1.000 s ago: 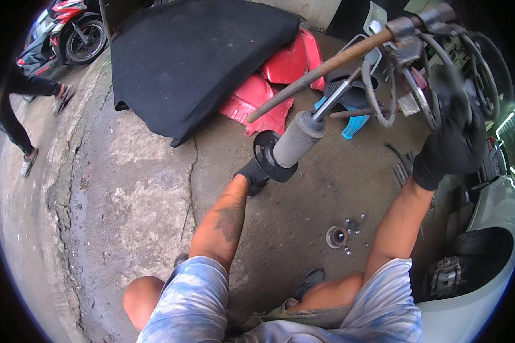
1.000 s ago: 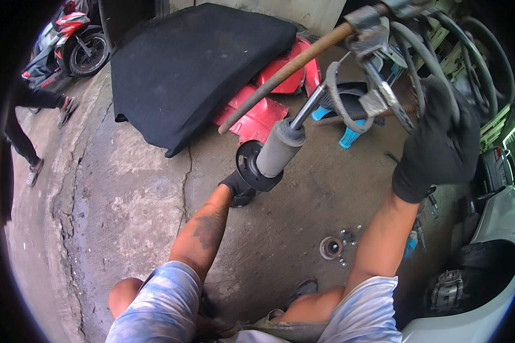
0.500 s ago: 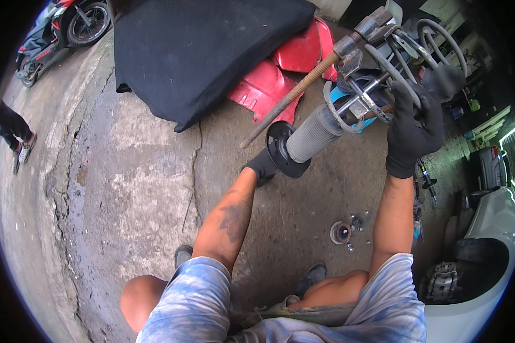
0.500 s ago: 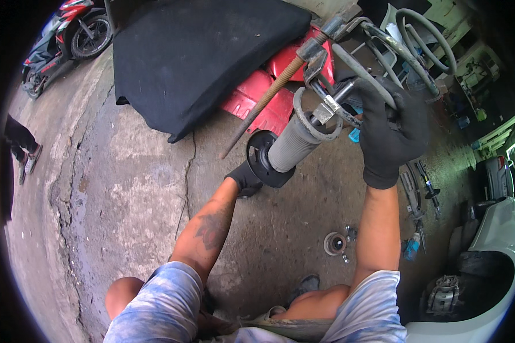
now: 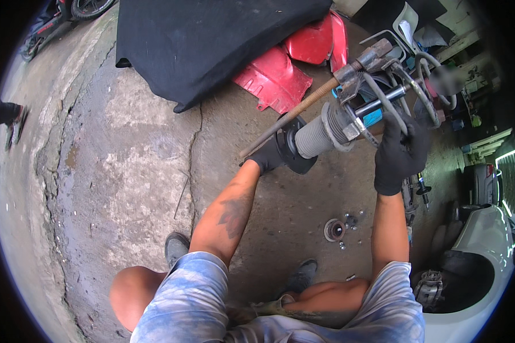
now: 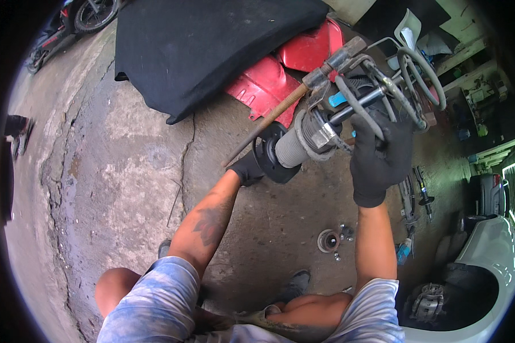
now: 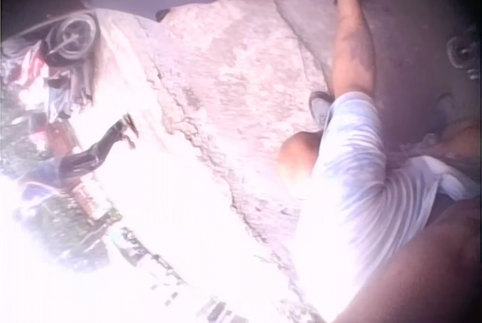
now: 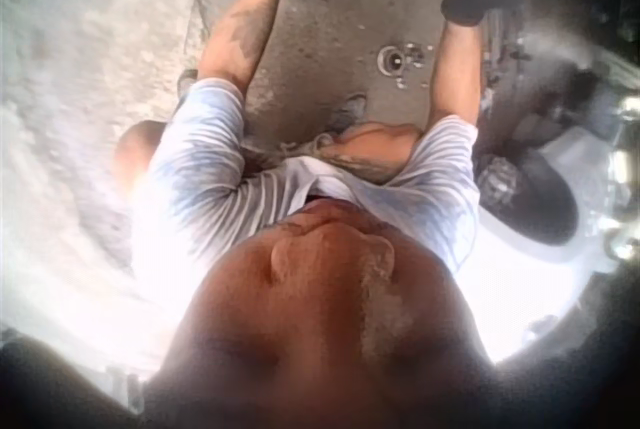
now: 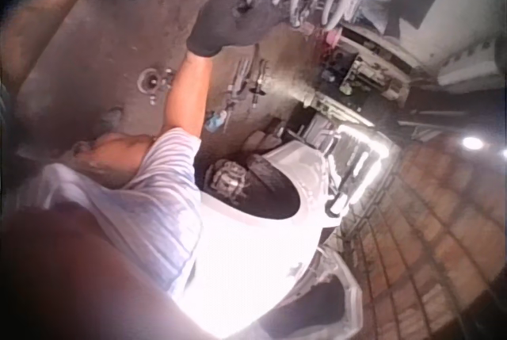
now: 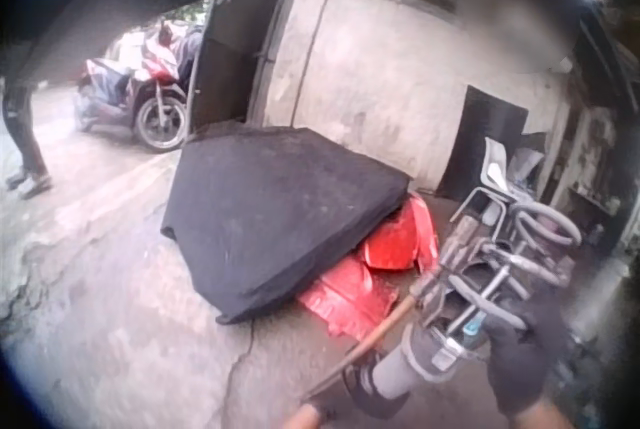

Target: The person sits on the ground and assembles a car shock absorber. They attach a rubber boot to the shock absorber, then place a coil spring over it and secure it with a spring compressor tool.

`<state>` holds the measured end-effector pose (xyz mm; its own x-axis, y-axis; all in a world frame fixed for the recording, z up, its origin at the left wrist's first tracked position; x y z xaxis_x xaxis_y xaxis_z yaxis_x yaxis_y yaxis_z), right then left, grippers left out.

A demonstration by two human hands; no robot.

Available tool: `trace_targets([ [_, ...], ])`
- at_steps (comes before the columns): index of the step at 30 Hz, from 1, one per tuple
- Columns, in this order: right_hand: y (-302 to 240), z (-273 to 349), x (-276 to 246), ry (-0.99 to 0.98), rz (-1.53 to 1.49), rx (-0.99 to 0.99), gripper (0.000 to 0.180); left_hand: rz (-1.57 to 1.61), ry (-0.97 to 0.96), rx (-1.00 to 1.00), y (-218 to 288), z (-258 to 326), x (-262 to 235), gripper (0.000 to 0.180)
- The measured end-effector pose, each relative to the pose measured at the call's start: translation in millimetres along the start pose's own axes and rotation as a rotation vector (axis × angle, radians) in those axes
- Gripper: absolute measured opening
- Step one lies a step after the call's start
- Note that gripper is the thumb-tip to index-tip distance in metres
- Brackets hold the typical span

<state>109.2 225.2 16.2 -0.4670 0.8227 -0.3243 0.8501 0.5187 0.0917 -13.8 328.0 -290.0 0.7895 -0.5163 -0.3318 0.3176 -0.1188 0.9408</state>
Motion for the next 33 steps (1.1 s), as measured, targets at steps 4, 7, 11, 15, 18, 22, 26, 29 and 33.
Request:
trace_targets([
  [4, 0, 16, 6, -0.037, -0.102, 0.008, 0.022, 0.04, 0.078, -0.014, 14, 6, 2, 0.057],
  [7, 0, 27, 12, -0.05, -0.111, 0.038, 0.023, 0.122, 0.087, 0.041, 7, 7, 6, 0.059],
  [11, -4, 28, 13, -0.096, -0.082, 0.16, 0.022, 0.032, 0.062, 0.036, -6, 3, 13, 0.066],
  [15, -10, 27, 18, -0.095, -0.07, 0.067, 0.022, 0.043, 0.105, 0.0, -10, 8, 15, 0.07],
  [18, -12, 23, 22, -0.063, -0.065, -0.005, 0.023, 0.055, 0.248, 0.113, -5, 11, 10, 0.047],
  [22, -19, 31, 16, -0.042, -0.027, 0.001, 0.02, 0.089, 0.22, 0.182, 19, 21, 8, 0.05],
  [26, -24, 40, 18, -0.004, -0.051, 0.021, 0.021, 0.03, 0.285, 0.191, 11, 13, 7, 0.046],
  [29, -23, 52, 23, -0.015, -0.052, 0.02, 0.023, 0.049, 0.255, 0.256, 19, 13, 5, 0.044],
  [33, -25, 60, 22, 0.017, -0.006, -0.03, 0.033, 0.088, 0.246, 0.263, 32, 24, 2, 0.043],
])
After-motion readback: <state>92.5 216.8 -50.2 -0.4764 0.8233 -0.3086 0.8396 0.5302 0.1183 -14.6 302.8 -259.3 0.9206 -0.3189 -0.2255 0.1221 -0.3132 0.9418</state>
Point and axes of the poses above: each hand's wrist, its own z-axis away from the middle knuckle, its own x-axis out of the palm, y = z × x, the point moved 6 cm from there along -z, towards the middle knuckle, and after that the axes turned 12 degrees about -x, right-handed, at the moved point
